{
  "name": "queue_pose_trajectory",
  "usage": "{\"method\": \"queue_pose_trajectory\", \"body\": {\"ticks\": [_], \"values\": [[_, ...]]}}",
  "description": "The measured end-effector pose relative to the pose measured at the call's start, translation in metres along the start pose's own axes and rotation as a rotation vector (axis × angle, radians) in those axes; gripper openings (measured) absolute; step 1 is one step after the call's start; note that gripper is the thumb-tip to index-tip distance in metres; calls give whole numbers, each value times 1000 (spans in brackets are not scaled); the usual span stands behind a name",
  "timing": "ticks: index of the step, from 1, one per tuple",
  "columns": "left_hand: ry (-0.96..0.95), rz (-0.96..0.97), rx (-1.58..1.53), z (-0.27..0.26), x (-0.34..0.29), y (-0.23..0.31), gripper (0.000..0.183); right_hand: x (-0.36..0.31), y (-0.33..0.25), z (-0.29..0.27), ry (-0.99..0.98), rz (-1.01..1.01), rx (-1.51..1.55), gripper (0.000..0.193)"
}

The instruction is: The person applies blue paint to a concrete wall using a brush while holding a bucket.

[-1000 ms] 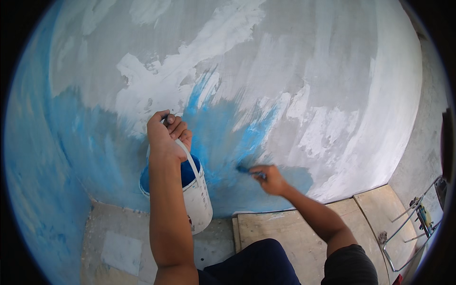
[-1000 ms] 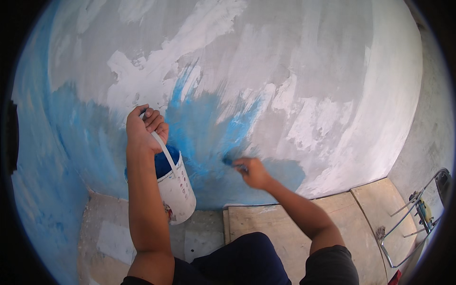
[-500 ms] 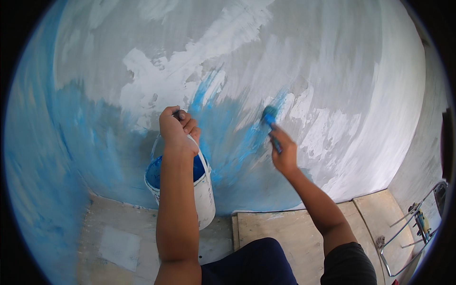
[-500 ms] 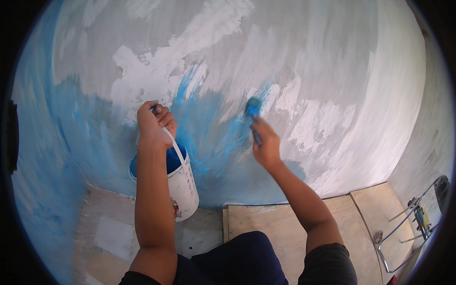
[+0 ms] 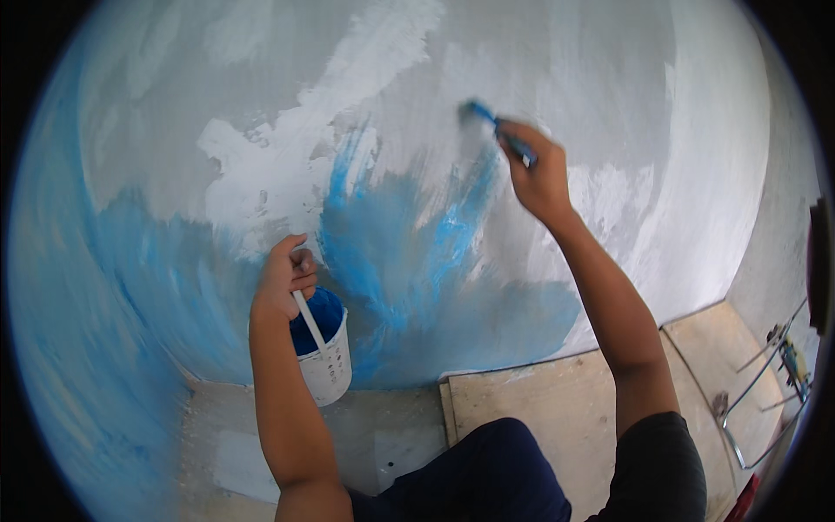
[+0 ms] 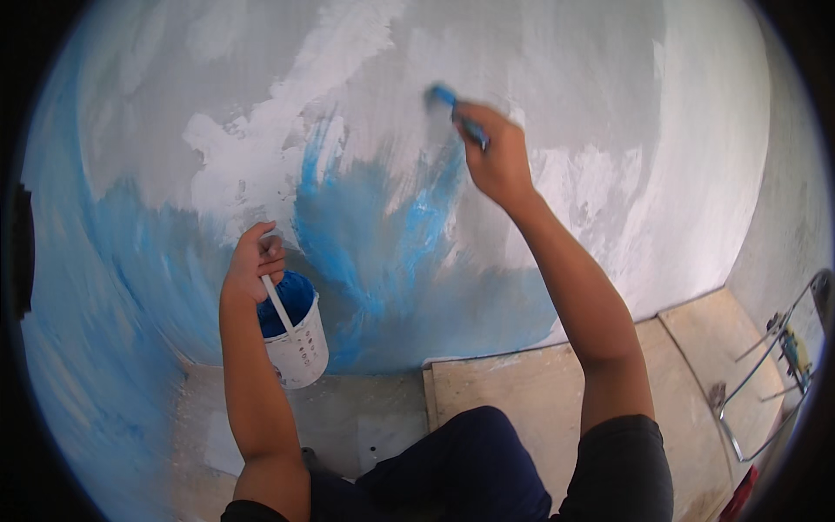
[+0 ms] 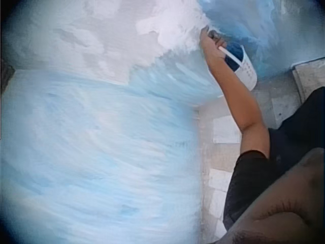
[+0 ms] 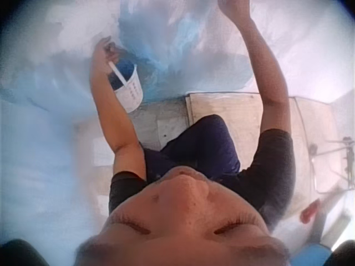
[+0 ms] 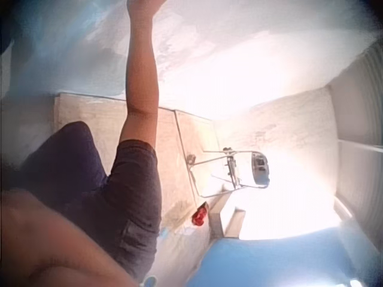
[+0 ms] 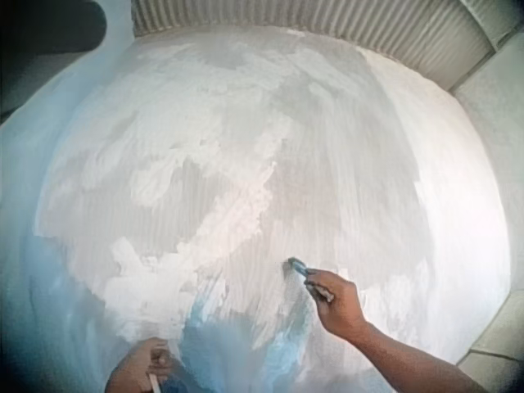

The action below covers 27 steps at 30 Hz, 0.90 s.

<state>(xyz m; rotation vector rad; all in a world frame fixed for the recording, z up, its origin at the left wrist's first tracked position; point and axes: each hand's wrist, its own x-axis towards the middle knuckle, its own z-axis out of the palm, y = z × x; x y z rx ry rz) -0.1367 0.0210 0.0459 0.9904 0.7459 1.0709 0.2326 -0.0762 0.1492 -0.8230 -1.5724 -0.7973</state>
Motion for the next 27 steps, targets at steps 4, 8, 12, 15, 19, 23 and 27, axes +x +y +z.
{"method": "queue_pose_trajectory", "body": {"ticks": [4,8,12,15,19,23,27], "values": [[79,58,92,-18,-5,9,51,2,-11,12,236,165,-4,19],[154,101,124,-15,-11,14,52,-78,-10,53,-224,86,-319,33],[80,62,171,-20,-19,21,53,-138,-57,76,-855,3,-193,29],[34,33,163,-15,-19,18,54,-148,-62,80,-1076,153,172,24],[-48,52,35,-5,-18,18,55,-93,-24,61,-906,18,315,17],[-42,106,10,3,-41,36,56,-10,-1,37,-447,111,154,18],[-154,125,28,33,-45,32,56,19,18,19,97,99,3,17]]}}
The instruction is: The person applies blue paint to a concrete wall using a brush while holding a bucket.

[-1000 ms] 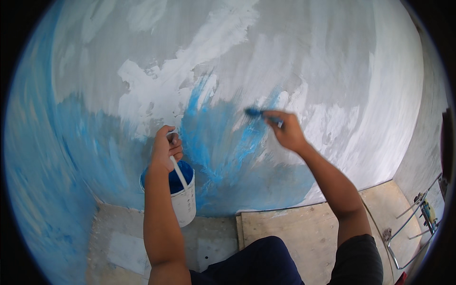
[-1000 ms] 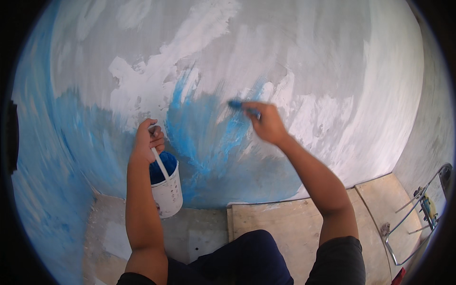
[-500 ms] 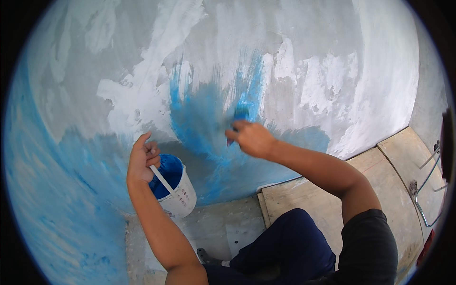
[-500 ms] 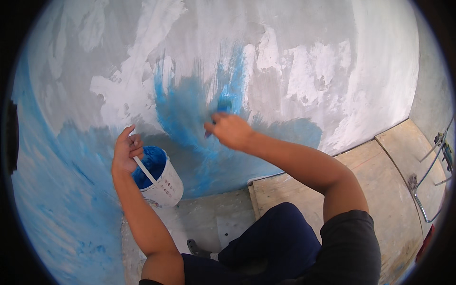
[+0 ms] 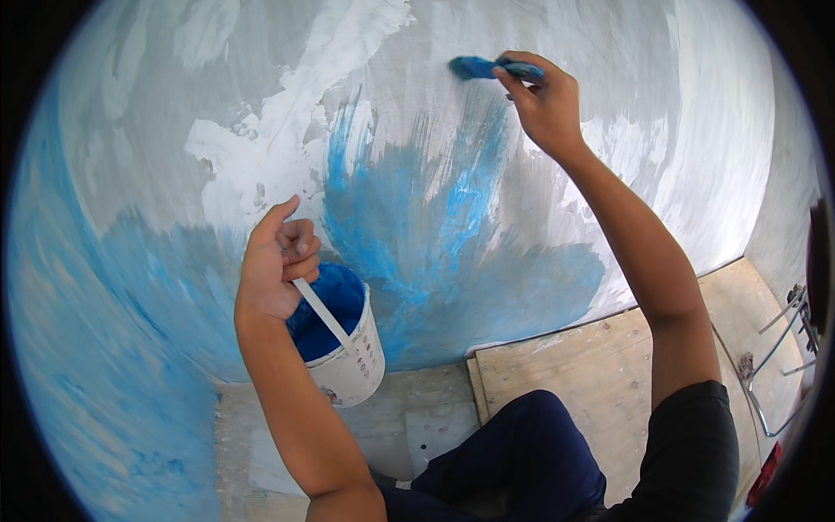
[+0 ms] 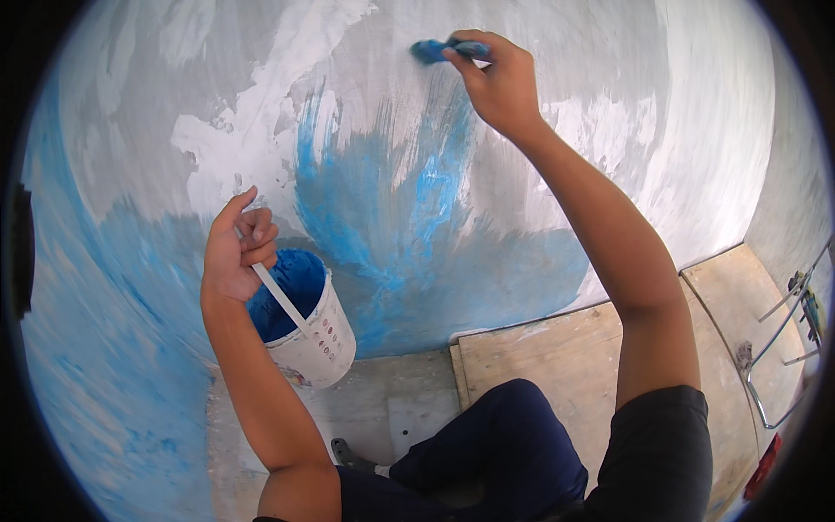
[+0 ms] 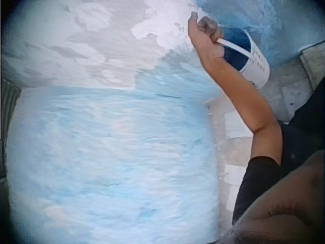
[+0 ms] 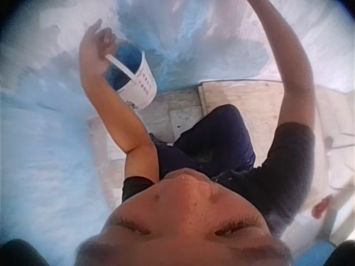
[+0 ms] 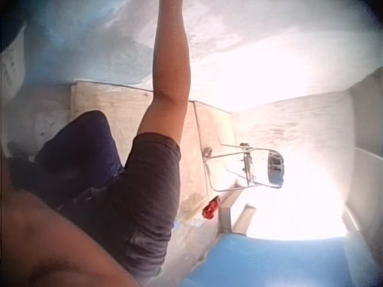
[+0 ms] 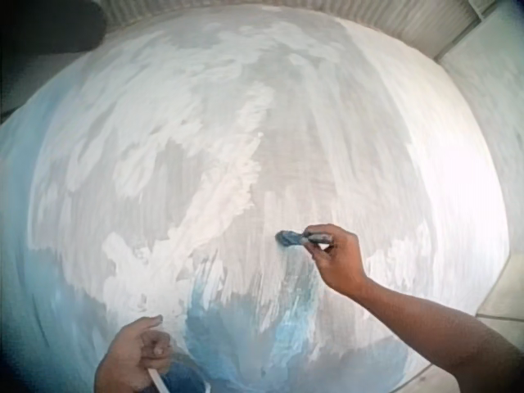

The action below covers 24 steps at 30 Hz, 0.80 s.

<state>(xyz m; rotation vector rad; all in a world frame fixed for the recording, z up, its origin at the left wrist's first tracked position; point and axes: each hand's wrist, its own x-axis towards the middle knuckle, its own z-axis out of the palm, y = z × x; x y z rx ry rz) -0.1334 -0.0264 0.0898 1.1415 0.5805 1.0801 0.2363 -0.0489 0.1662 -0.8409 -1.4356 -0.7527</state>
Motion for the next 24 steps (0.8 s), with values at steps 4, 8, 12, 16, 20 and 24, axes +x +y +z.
{"method": "queue_pose_trajectory", "body": {"ticks": [4,8,12,16,20,24], "values": [[-60,80,79,20,-11,10,57,-61,6,6,-262,-248,-147,30],[-85,98,33,27,-15,16,54,-129,-1,9,-680,-381,-157,43],[-89,100,42,23,-16,15,53,-123,-23,12,-1132,-213,25,30],[-114,71,18,32,-16,14,52,-52,-22,10,-768,-19,100,16],[-82,146,43,47,-18,12,54,11,-22,5,-291,-66,-23,15],[-124,173,-12,44,-24,18,53,-12,-15,23,-119,-280,-216,26]]}}
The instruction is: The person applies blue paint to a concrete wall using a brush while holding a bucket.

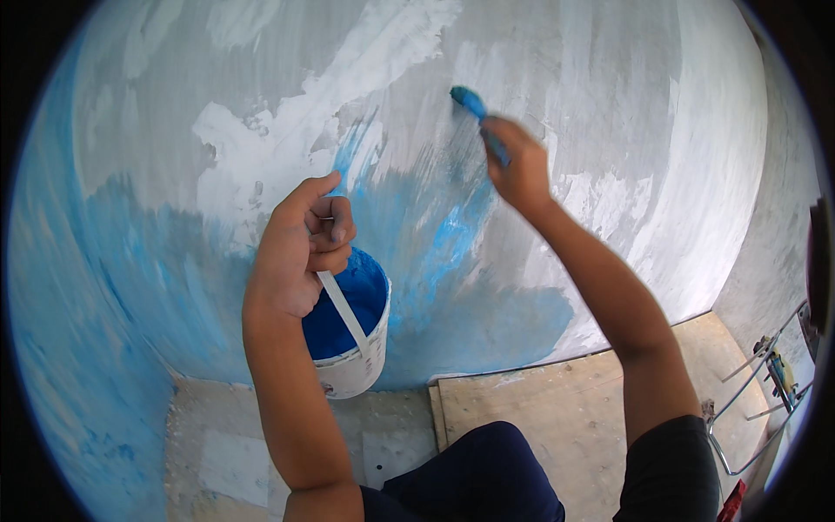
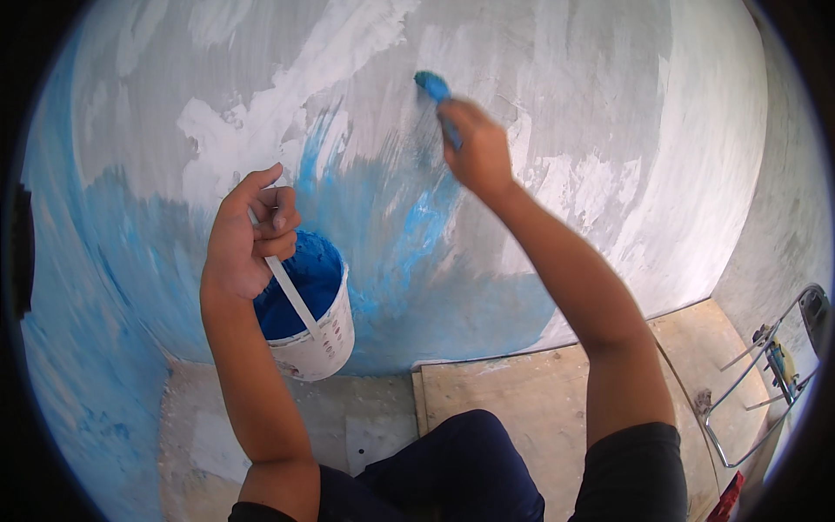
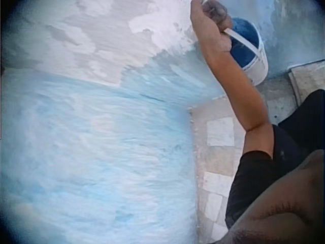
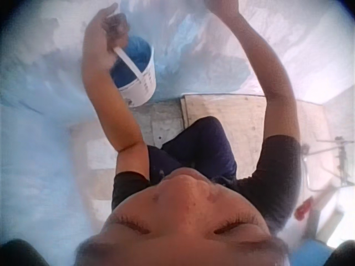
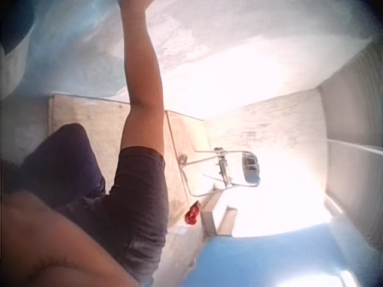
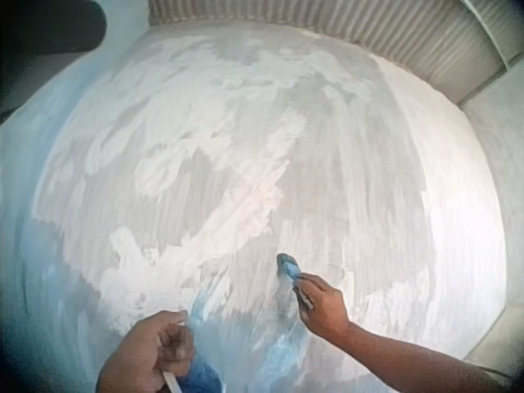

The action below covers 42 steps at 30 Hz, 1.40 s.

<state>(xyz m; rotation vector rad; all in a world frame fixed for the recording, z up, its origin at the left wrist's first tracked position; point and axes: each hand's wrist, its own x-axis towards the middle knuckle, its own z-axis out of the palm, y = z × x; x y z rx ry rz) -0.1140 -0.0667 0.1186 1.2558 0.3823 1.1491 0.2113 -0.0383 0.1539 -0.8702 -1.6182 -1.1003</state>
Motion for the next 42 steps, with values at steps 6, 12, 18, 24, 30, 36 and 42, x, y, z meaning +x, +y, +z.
{"method": "queue_pose_trajectory", "body": {"ticks": [6,12,18,24,30,36,42], "values": [[-43,-21,-65,8,-1,-3,52,-121,-41,18,-586,-270,14,38],[-35,15,-81,9,-8,5,51,-81,-33,13,-914,-22,405,21],[-36,16,-176,11,-7,7,49,31,-4,-21,-350,288,211,19],[-51,-42,-344,27,0,3,45,-55,-7,14,-65,110,75,43],[-140,-29,-365,29,10,-4,45,-148,-63,-3,-659,75,162,39],[-192,-118,-493,51,12,-9,41,-120,-27,-35,-837,206,375,28],[-249,-174,-637,78,25,-31,39,-68,32,-63,-185,407,264,24]]}}
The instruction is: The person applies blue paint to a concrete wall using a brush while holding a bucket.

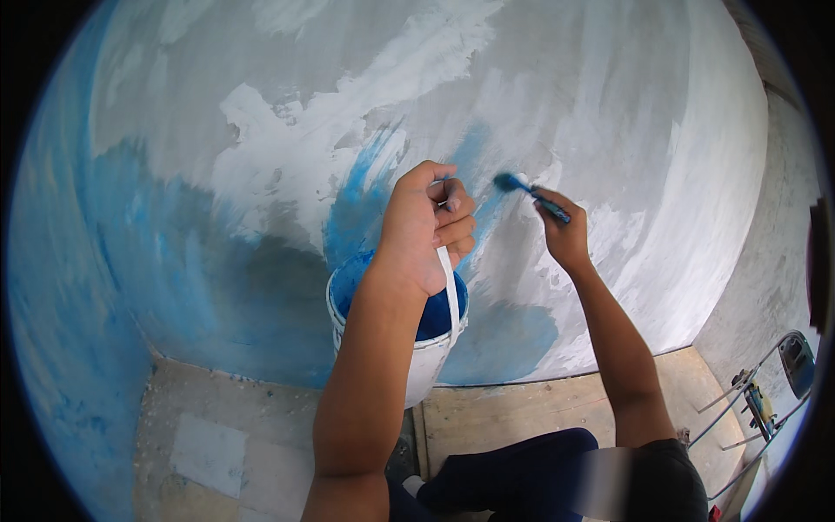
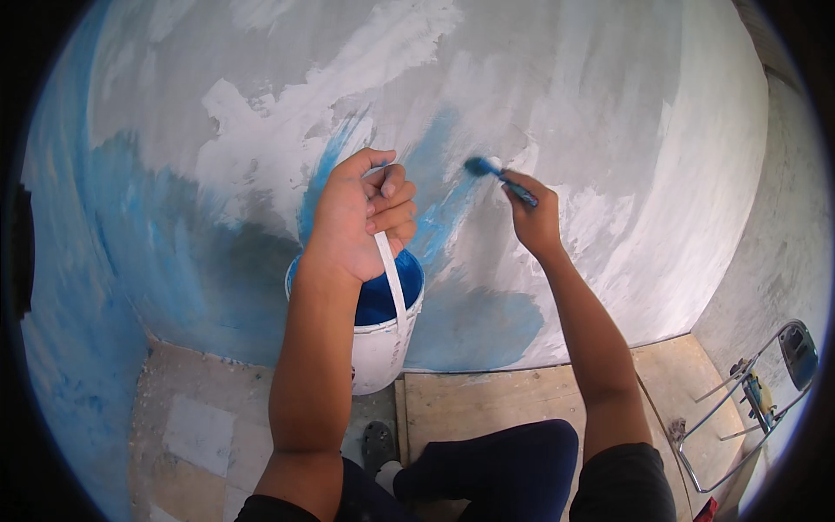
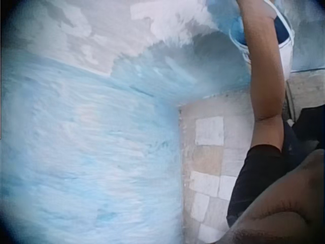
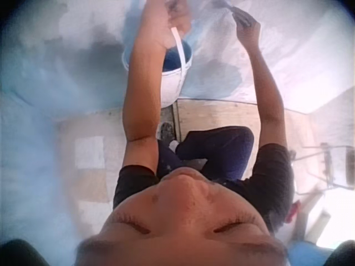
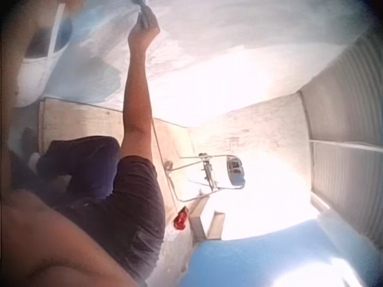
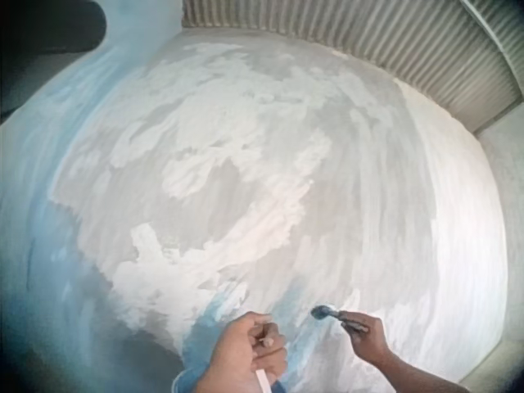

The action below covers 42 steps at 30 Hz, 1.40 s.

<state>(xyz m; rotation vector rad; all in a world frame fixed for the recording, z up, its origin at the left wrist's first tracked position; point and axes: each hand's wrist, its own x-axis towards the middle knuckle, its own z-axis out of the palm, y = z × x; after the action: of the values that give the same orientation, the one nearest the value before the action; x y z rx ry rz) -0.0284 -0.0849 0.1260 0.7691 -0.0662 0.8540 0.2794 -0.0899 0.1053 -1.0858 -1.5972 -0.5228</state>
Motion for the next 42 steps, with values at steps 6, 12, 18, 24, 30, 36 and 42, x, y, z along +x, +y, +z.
{"method": "queue_pose_trajectory", "body": {"ticks": [6,12,18,24,30,36,42], "values": [[-17,-93,-28,9,12,-22,40,-103,25,44,-118,-53,-304,49],[5,-286,5,-2,41,-68,42,-179,49,21,-547,120,-29,32],[69,-613,25,-13,64,-141,47,-146,99,-59,-221,191,161,19],[228,-825,90,-48,72,-203,49,-190,92,-72,494,634,464,17],[316,-901,269,-114,54,-251,49,-296,54,-48,547,831,733,30],[112,-983,544,-130,68,-295,49,-386,87,-46,720,1085,1095,19],[184,-1064,596,-169,61,-309,45,-395,104,-49,679,1061,1045,18]]}}
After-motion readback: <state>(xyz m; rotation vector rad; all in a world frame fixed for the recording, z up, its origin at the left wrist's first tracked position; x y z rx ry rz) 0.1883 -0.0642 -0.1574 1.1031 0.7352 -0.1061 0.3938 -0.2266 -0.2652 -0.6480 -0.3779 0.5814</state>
